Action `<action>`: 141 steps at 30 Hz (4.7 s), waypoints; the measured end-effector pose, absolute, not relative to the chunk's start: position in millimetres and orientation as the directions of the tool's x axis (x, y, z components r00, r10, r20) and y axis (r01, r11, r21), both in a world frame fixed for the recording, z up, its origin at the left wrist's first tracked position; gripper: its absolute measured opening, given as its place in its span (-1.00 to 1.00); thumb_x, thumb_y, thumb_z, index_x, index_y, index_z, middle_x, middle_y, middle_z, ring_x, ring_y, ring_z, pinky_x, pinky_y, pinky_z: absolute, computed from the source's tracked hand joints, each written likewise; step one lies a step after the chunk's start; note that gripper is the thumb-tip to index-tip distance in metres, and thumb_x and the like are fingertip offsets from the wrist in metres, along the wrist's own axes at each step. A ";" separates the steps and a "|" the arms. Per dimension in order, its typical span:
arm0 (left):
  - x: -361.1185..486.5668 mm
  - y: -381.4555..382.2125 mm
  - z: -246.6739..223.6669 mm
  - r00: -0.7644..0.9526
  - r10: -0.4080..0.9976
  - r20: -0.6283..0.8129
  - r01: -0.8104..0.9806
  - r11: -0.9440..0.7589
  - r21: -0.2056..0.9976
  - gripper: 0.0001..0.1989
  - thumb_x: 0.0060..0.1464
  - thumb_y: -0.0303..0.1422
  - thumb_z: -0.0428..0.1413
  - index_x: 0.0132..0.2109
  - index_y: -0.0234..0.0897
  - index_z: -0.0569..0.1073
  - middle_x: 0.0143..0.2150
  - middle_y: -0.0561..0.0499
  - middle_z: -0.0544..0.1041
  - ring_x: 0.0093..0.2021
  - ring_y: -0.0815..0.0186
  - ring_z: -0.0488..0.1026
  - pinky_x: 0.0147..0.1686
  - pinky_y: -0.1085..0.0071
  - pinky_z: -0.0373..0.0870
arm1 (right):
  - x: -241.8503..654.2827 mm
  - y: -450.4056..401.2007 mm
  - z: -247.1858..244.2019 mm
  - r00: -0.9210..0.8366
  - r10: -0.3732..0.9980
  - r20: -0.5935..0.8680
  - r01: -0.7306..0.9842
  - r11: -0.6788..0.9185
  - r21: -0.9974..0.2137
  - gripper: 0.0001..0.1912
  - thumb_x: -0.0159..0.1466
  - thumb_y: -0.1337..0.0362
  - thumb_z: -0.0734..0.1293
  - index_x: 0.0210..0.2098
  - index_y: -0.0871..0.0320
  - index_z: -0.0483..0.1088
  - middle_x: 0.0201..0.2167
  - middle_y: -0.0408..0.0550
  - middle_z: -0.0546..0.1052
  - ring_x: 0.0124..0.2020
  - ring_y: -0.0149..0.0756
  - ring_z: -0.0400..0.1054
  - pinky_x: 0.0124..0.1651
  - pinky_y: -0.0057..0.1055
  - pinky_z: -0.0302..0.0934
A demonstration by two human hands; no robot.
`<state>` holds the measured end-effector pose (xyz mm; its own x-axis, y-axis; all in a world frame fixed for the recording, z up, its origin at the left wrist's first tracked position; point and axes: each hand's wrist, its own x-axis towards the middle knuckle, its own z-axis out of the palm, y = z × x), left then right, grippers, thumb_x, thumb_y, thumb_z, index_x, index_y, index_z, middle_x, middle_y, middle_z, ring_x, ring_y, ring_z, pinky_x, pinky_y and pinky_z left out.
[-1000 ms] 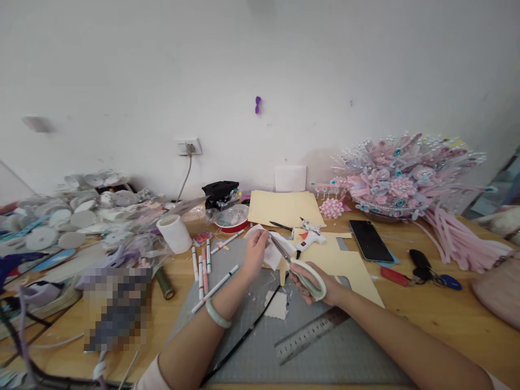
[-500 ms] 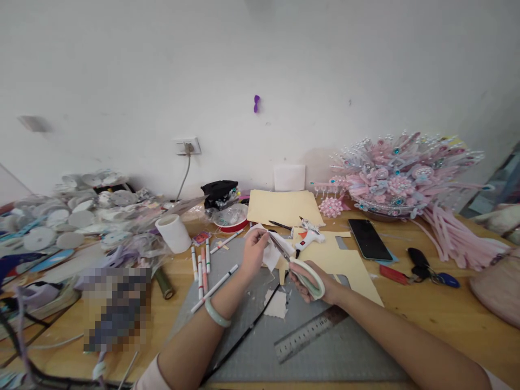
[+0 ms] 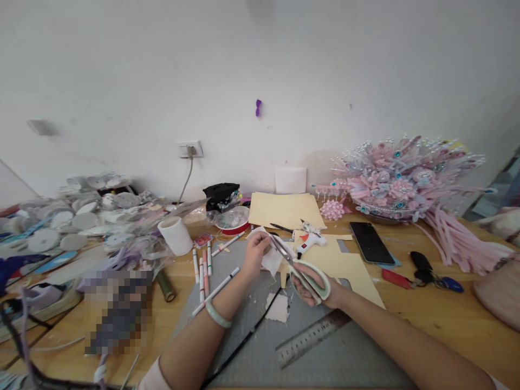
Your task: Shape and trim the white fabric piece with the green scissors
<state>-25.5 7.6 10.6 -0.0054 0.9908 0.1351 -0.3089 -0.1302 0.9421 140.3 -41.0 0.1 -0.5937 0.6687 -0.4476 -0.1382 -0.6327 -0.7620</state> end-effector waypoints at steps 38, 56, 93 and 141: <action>-32.0 7.1 16.9 0.126 0.992 0.031 -0.403 0.023 0.915 -0.82 -0.26 -0.40 0.15 -0.55 -0.32 0.25 -0.67 0.20 0.07 -0.70 0.58 -0.05 -0.68 0.57 -0.15 | 147.4 -34.2 -0.5 -0.689 0.569 -0.449 -0.146 -0.716 -0.683 -0.57 0.21 0.02 0.11 -0.56 0.24 0.28 -0.76 -0.21 0.25 -0.77 -0.52 0.08 -0.72 -0.56 -0.13; -33.0 6.8 16.3 0.201 0.980 0.005 -0.374 0.072 0.925 -0.77 -0.28 -0.40 0.15 -0.56 -0.31 0.20 -0.68 0.23 0.00 -0.70 0.59 -0.10 -0.71 0.57 -0.23 | 144.8 -32.0 -10.6 -0.664 0.638 -0.390 -0.079 -0.579 -0.812 -0.62 0.16 -0.01 0.19 -0.53 0.19 0.24 -0.77 -0.29 0.19 -0.81 -0.57 0.04 -0.76 -0.59 -0.10; -23.8 10.1 7.5 0.249 0.948 -0.196 -0.651 0.314 0.691 -0.85 -0.27 -0.63 -0.06 -0.51 -0.41 0.36 -0.54 0.01 0.36 -0.57 0.48 0.28 -0.53 0.56 0.25 | 140.2 -48.9 17.8 -0.736 0.672 -0.085 -0.481 -0.607 -0.633 -0.49 0.11 -0.06 0.17 -0.28 0.31 0.33 -0.40 0.06 0.49 -0.41 -0.30 0.38 -0.31 -0.40 0.17; -28.6 15.6 7.5 0.048 0.974 -0.220 -0.720 0.187 0.669 -0.89 0.02 -0.50 -0.02 -0.34 -0.38 0.41 -0.35 -0.08 0.53 -0.42 0.41 0.44 -0.39 0.51 0.35 | 153.1 -46.9 -7.1 -0.849 0.518 -0.108 -0.384 -0.743 -0.548 -0.53 0.11 0.05 0.19 -0.26 0.39 0.33 -0.49 0.06 0.47 -0.48 -0.37 0.36 -0.48 -0.53 0.18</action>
